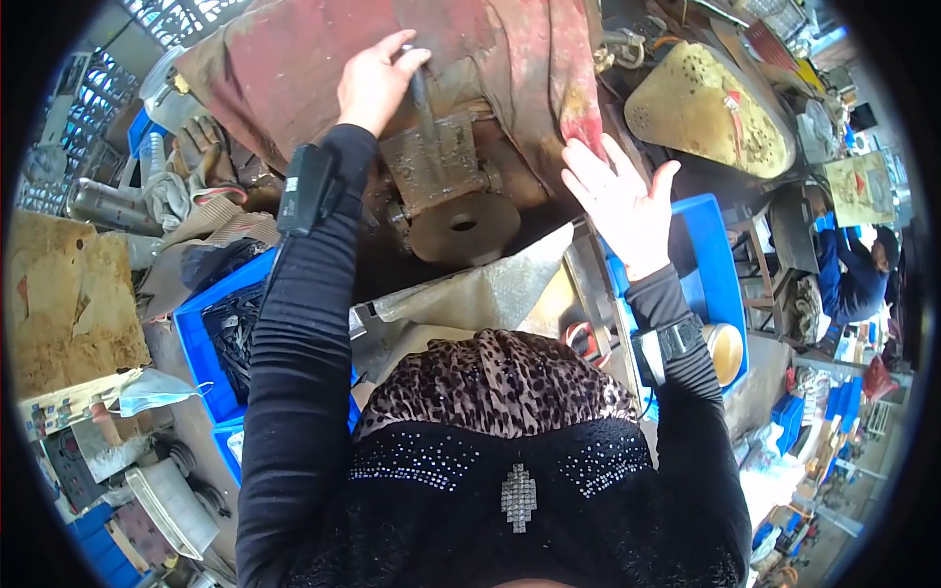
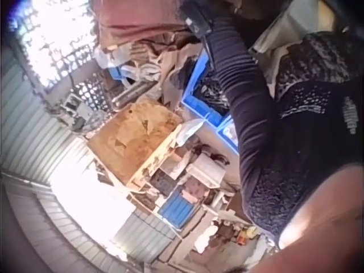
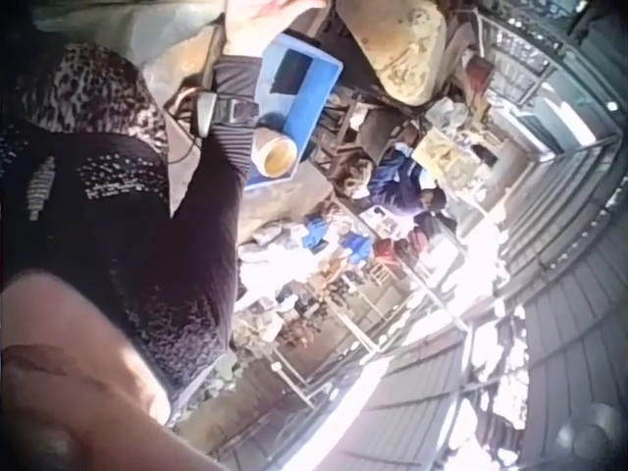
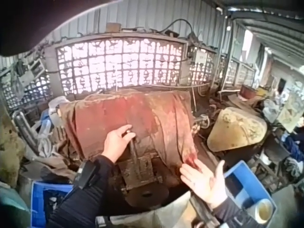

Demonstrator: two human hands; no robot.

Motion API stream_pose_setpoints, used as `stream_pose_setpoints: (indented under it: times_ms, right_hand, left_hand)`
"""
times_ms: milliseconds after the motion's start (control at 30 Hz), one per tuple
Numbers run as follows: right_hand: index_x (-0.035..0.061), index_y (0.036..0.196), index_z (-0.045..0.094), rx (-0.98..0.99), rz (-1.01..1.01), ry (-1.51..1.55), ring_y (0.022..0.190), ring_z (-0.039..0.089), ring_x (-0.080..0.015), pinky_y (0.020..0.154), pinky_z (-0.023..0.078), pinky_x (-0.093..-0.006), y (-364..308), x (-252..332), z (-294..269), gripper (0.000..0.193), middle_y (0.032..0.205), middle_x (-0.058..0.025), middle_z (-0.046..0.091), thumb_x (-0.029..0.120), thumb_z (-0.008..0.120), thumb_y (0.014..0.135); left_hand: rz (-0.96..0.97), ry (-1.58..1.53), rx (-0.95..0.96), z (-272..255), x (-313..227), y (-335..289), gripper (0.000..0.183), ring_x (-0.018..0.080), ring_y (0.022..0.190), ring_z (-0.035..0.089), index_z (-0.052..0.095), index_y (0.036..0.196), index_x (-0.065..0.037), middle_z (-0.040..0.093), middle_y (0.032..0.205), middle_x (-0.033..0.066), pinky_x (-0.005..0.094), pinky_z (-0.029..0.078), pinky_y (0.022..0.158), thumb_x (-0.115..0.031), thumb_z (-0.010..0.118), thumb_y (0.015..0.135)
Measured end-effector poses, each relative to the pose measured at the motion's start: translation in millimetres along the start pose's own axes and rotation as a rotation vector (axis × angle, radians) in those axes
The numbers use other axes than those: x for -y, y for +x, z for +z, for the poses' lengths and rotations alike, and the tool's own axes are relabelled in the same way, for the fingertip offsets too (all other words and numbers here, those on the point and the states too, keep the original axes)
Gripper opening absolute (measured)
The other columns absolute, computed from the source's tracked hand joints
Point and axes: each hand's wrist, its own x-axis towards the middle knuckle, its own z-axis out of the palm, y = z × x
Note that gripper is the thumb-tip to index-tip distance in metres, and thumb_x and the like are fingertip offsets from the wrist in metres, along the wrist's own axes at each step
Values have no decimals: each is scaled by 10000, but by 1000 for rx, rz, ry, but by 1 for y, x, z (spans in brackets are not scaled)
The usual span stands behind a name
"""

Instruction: The person picks up metal pieces from a blue bin, presses them against a grinding wheel using a lever, and then dips the pieces into a container of liquid before placing them into a blue tray.

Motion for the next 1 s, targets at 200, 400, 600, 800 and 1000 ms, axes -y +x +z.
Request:
stream_pose_setpoints:
  times_ms: [200,400,600,800,1000]
  right_hand:
    - [-18,1500,215,165,142,-35,1439,216,-428,1183,172,-531,46,-16,11,987,1531,-288,254,723,408,877]
    - [-10,1499,252,234,-191,-1814,1468,91,-427,1167,64,-562,54,-40,-34,1030,1581,-234,158,731,487,824]
    - [11,1483,309,398,-209,-2555,1466,72,-437,1149,48,-589,8,-54,-70,1024,1579,-243,122,697,576,771]
    - [63,1449,396,310,-99,-2601,1460,123,-413,1140,54,-606,-27,-41,-55,884,1547,-238,217,594,654,791]
    - [46,1319,552,225,-271,-2707,1344,409,-352,1115,229,-551,8,-18,-22,655,1327,-221,541,469,688,838]
  left_hand:
    - [30,5,-38,-3,-4,-7,426,307,1041,651,663,1217,-206,705,1081,115,390,501,891,-417,668,847]
    - [-9,62,1,-6,-18,-14,438,313,1064,638,645,1241,-200,702,1094,108,410,488,916,-408,660,857]
    - [18,57,20,-12,-19,-10,445,311,1081,630,636,1254,-201,694,1121,108,414,481,929,-404,658,860]
    - [38,-43,-40,-16,-31,-15,398,326,941,677,669,1174,-63,710,998,168,380,517,839,-285,688,844]
    - [9,11,-15,-4,-7,-7,460,315,1093,624,630,1263,-205,685,1149,101,421,474,942,-424,650,859]
